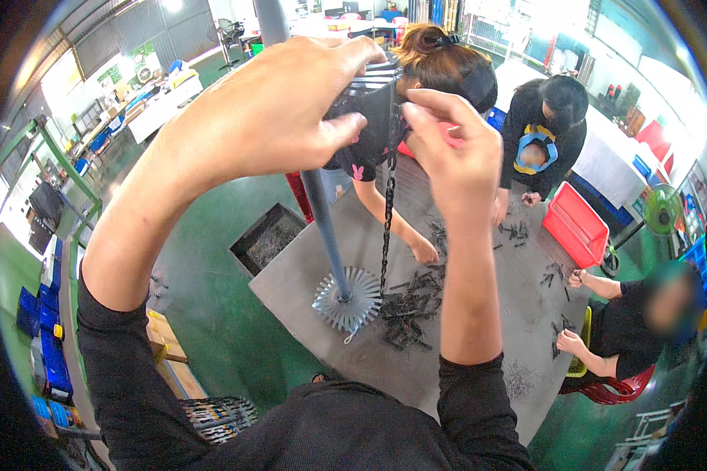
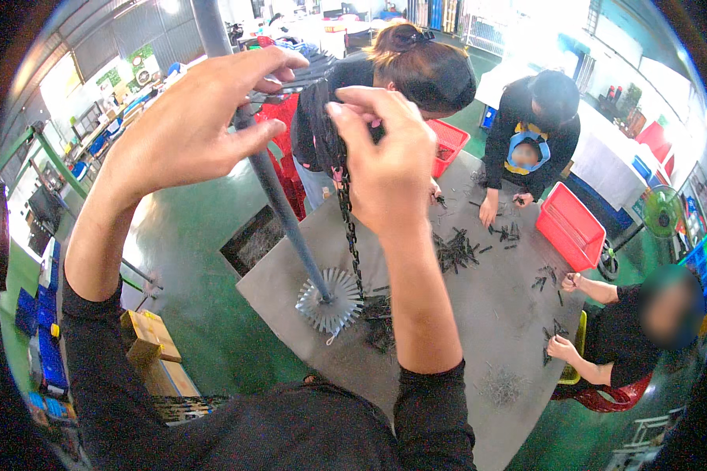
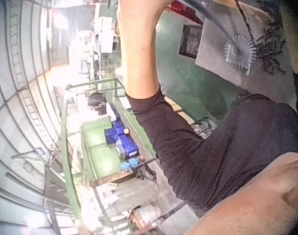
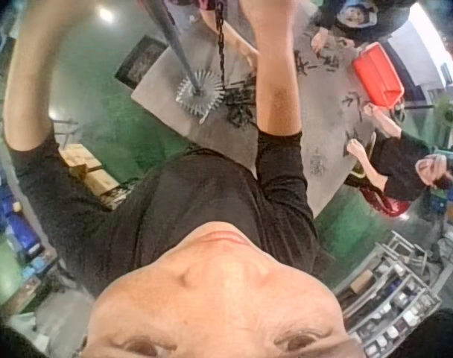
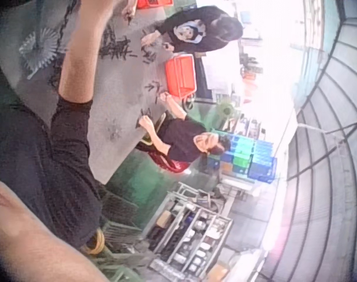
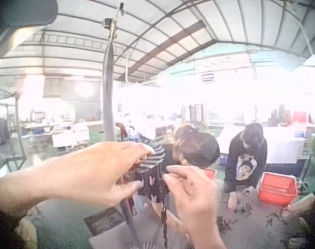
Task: The person attaches small black plastic clips to the bristles of a mop head using both hands. They repeatedly pick up clips from the table and insert them into the mop head while coworkers work nearby.
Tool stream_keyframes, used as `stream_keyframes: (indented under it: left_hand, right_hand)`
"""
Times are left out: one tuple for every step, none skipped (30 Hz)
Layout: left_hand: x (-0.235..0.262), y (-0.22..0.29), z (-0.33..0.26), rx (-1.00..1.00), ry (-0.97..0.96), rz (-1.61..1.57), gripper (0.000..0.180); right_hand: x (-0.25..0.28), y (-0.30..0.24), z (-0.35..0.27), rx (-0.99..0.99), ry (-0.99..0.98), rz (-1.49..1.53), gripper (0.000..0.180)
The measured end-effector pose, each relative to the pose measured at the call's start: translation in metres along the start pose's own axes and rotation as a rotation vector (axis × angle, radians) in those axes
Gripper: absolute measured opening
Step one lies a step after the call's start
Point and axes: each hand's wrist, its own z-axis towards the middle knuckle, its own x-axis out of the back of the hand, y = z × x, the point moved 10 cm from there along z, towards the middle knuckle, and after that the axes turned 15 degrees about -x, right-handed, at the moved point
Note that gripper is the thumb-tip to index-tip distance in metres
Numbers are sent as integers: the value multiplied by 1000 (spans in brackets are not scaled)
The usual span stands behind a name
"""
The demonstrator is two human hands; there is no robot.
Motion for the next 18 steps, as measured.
stream_keyframes:
  left_hand:
    - [-2,1,2,-14,-50,32,40]
    - [-5,2,6,-30,-98,61,40]
    - [-9,3,9,-45,-146,89,40]
    - [-10,5,14,-48,-180,87,37]
    - [-10,5,13,-48,-157,113,36]
    - [-12,3,12,-49,-134,140,35]
    - [-12,2,10,-50,-112,166,34]
    - [-12,2,9,-49,-109,168,34]
    - [-12,3,8,-48,-106,170,34]
    - [-11,3,8,-47,-103,172,35]
    - [-17,0,9,-32,-134,157,35]
    - [-20,-1,11,-13,-169,149,35]
    - [-23,-4,11,6,-204,140,35]
    - [-18,-3,9,6,-205,164,36]
    - [-16,-6,7,-3,-195,179,36]
    - [-15,-7,5,-12,-186,194,36]
    - [-14,-7,3,-23,-161,169,36]
    - [-14,-7,0,-29,-137,143,36]
  right_hand:
    - [-6,-7,-2,16,21,-56,15]
    - [-9,-4,-1,-19,20,-37,15]
    - [-11,0,1,-54,19,-18,14]
    - [-12,-2,1,-56,32,-11,13]
    - [-14,-1,1,-65,42,-1,13]
    - [-15,0,0,-73,53,9,13]
    - [-17,1,0,-67,52,24,13]
    - [-20,1,0,-60,52,38,12]
    - [-21,1,0,-53,52,52,12]
    - [-25,6,3,-100,-21,151,11]
    - [-25,14,6,-149,-91,237,11]
    - [-26,19,10,-198,-166,331,10]
    - [-21,23,16,-255,-256,392,10]
    - [-15,20,21,-219,-306,459,11]
    - [-5,21,27,-182,-347,511,13]
    - [7,31,29,-249,-393,549,14]
    - [17,43,29,-320,-441,588,15]
    - [32,42,29,-277,-383,450,17]
